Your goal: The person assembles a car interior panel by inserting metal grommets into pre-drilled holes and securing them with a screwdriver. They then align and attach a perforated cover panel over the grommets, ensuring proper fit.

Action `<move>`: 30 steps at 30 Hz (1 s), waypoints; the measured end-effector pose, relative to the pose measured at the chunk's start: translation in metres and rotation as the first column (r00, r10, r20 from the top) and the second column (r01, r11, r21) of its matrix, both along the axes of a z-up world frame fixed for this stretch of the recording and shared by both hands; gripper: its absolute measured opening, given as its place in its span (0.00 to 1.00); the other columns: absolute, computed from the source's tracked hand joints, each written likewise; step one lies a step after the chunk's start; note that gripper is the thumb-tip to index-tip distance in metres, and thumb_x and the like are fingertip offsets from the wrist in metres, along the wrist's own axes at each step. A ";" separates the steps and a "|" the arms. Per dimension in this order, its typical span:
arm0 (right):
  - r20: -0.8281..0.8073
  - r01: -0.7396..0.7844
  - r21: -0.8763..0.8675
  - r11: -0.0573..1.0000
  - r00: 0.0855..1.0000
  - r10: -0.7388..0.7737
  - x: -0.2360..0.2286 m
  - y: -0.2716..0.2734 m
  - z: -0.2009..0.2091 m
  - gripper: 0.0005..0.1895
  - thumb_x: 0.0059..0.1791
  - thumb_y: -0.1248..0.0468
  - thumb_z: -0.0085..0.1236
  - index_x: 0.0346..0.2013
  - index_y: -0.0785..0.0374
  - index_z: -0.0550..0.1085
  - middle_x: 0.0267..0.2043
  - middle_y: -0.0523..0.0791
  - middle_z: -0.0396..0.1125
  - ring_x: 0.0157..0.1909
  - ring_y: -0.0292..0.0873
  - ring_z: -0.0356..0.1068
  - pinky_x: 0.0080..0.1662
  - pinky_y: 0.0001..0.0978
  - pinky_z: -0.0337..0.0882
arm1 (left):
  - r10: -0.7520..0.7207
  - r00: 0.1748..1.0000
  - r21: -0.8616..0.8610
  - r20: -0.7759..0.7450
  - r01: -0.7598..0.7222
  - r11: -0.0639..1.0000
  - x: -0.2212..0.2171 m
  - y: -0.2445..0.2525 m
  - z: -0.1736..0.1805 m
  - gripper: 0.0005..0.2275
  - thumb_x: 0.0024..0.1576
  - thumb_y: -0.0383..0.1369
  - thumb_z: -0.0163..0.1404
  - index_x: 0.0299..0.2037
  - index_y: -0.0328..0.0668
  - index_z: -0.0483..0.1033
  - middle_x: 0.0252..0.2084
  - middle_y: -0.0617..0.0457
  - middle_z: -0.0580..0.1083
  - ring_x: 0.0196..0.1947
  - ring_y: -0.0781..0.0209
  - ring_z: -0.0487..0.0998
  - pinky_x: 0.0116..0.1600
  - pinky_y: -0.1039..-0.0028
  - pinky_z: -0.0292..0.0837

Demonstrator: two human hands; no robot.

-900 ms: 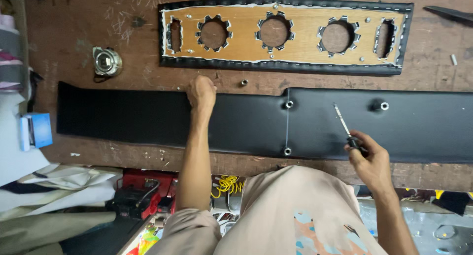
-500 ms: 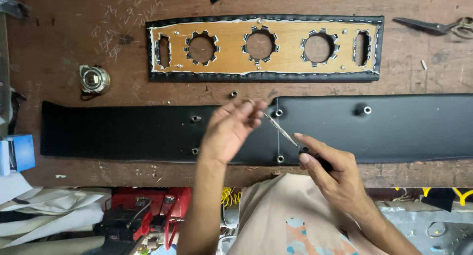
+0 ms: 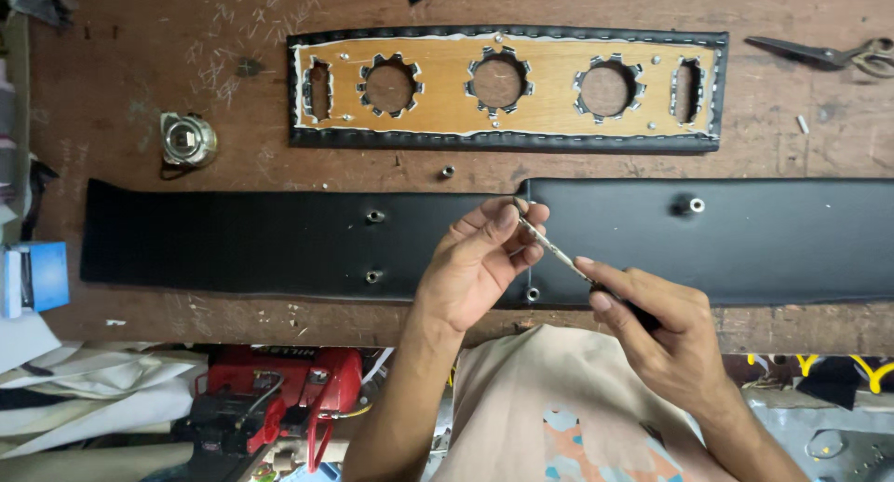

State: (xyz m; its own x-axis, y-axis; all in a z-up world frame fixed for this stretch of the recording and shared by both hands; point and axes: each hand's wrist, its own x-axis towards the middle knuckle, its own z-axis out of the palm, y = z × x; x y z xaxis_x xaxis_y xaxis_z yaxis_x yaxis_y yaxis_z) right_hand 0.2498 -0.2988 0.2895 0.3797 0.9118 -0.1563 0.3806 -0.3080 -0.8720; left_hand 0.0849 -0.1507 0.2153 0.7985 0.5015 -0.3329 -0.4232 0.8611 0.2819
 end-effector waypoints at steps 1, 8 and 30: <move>-0.026 -0.002 0.027 1.000 1.000 0.003 -0.001 -0.002 0.000 0.18 0.49 0.70 0.58 0.53 0.63 0.78 0.19 0.42 0.62 0.22 0.33 0.58 0.27 0.27 0.58 | 0.006 1.000 -0.010 0.005 -0.006 1.000 0.001 -0.002 0.001 0.07 0.66 0.31 0.54 0.49 0.38 0.79 0.51 0.46 0.78 0.46 0.60 0.79 0.52 0.69 0.76; -0.077 0.033 0.080 0.996 0.997 -0.027 -0.002 -0.012 0.000 0.17 0.50 0.71 0.58 0.54 0.64 0.77 0.21 0.41 0.63 0.23 0.32 0.59 0.28 0.25 0.59 | 0.047 0.998 -0.006 -0.036 -0.047 0.999 0.005 -0.008 0.006 0.06 0.64 0.31 0.54 0.48 0.40 0.79 0.51 0.48 0.78 0.47 0.57 0.80 0.51 0.68 0.77; -0.168 0.080 0.079 0.994 0.984 -0.066 -0.006 -0.031 -0.023 0.18 0.50 0.70 0.57 0.56 0.65 0.76 0.28 0.41 0.71 0.23 0.30 0.62 0.27 0.23 0.63 | 0.287 0.945 0.195 -0.156 -0.255 0.947 0.022 -0.042 0.003 0.07 0.65 0.28 0.53 0.50 0.35 0.79 0.48 0.44 0.80 0.44 0.62 0.80 0.53 0.71 0.77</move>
